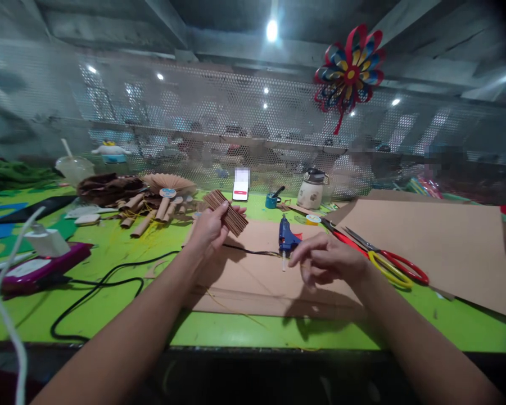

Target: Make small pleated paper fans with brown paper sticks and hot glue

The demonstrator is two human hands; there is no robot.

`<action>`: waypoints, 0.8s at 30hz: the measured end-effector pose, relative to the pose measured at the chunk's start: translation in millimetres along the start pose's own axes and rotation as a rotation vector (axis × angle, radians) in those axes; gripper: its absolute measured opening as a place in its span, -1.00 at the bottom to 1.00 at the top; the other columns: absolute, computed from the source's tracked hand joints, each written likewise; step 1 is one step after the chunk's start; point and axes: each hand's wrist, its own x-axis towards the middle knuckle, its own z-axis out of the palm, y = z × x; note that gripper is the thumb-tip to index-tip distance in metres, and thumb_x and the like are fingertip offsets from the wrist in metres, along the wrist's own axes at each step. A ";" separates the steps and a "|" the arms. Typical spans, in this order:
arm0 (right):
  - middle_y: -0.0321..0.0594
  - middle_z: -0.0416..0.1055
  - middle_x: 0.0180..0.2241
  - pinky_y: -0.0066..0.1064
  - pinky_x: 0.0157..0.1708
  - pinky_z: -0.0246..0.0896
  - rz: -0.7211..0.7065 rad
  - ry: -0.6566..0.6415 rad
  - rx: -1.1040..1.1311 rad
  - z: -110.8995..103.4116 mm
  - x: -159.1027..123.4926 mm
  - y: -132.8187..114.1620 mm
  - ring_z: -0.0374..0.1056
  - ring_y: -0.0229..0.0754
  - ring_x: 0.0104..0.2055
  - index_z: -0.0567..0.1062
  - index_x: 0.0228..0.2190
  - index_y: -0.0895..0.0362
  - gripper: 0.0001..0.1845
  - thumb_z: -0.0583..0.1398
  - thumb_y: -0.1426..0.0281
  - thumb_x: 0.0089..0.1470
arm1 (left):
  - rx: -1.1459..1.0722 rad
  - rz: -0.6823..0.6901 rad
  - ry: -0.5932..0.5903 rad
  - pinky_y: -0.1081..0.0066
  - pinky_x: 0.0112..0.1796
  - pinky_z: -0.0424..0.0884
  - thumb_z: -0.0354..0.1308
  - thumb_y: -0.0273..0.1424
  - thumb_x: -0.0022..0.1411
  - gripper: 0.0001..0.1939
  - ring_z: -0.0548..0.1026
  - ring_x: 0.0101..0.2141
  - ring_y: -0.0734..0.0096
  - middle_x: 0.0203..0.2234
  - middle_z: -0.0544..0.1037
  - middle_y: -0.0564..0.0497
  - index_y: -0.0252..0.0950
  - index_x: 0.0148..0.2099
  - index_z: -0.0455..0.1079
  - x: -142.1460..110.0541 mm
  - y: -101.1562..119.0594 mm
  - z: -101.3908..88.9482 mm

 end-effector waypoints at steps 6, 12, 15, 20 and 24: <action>-0.15 0.54 -0.48 -0.55 -0.72 -0.14 -0.083 0.208 0.011 -17.2 7.3 6.5 -0.07 -0.46 -0.72 0.56 -0.21 0.20 -0.57 0.21 0.09 0.09 | -0.014 0.117 0.085 0.18 -0.20 0.55 -0.04 -0.56 0.36 -0.83 0.60 -0.45 0.35 -0.55 0.55 -0.03 -0.35 -0.32 0.27 10.3 -0.8 -8.7; -0.28 0.41 -0.55 -0.50 -0.57 0.10 -0.028 0.475 -0.265 -11.7 28.9 28.5 0.19 -0.37 -0.60 0.52 -0.46 0.21 -0.71 0.30 0.20 -0.01 | -0.012 0.181 0.096 0.15 -0.24 0.56 0.03 -0.54 0.32 -0.88 0.60 -0.46 0.34 -0.57 0.53 0.01 -0.35 -0.32 0.27 12.3 0.2 -9.2; -0.31 0.36 -0.61 -0.47 -0.52 0.11 -0.003 0.389 -0.298 12.9 31.2 32.4 0.23 -0.32 -0.56 0.52 -0.51 0.21 -0.80 0.30 0.31 -0.04 | -0.016 0.226 0.110 0.21 -0.23 0.56 0.04 -0.52 0.31 -0.91 0.59 -0.47 0.39 -0.57 0.52 0.04 -0.34 -0.30 0.26 13.8 4.1 -9.7; -0.29 0.37 -0.54 -0.49 -0.49 0.09 0.026 0.181 -0.560 67.9 34.1 24.5 0.23 -0.29 -0.48 0.50 -0.52 0.22 -0.92 0.22 0.49 -0.03 | -0.027 0.232 0.113 0.20 -0.24 0.56 0.02 -0.56 0.32 -0.89 0.58 -0.49 0.41 -0.58 0.51 0.05 -0.33 -0.31 0.23 13.1 7.3 -9.2; -0.36 0.28 -0.58 -0.50 -0.54 0.00 0.042 0.041 -0.652 88.0 38.0 8.6 0.14 -0.32 -0.53 0.40 -0.52 0.18 -0.85 0.20 0.42 0.05 | -0.057 0.212 0.089 0.17 -0.22 0.55 0.02 -0.58 0.31 -0.88 0.59 -0.48 0.38 -0.58 0.52 0.05 -0.33 -0.32 0.22 9.6 9.1 -6.0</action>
